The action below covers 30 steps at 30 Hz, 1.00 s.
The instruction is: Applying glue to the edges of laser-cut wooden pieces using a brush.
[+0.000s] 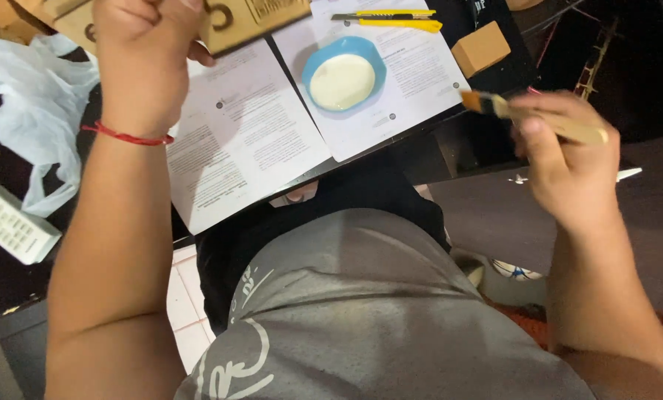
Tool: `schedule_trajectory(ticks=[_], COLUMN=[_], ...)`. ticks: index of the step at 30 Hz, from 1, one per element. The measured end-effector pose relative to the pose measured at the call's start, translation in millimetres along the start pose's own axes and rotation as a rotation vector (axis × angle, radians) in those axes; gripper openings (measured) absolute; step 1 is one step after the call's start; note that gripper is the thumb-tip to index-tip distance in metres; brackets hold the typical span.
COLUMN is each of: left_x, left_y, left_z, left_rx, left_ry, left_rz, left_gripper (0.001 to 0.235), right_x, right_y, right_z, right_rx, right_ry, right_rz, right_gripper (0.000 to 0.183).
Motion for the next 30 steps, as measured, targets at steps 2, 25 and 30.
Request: schedule_trajectory(ticks=[2, 25, 30], left_x=[8, 25, 25], left_y=[1, 19, 22], left_z=[2, 23, 21], left_rx=[-0.018, -0.025, -0.044], left_ry=[-0.006, -0.2, -0.291], left_rz=[0.045, 0.221, 0.182], left_gripper=[0.014, 0.028, 0.026], right_x=[28, 32, 24], right_y=[9, 131, 124], right_z=[-35, -144, -141], right_rx=[0.045, 0.38, 0.283], right_ry=[-0.107, -0.297, -0.287], right_rz=[-0.015, -0.019, 0.028], right_gripper=[0.026, 0.026, 0.024])
Point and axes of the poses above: each hand's wrist, its own z-axis away from the middle knuckle, its own y-axis out of the palm, x = y × z, the point moved 8 cm from there along -z, towards the middle knuckle, and after that the axes turned 13 degrees about -y, right-handed, at the moved point
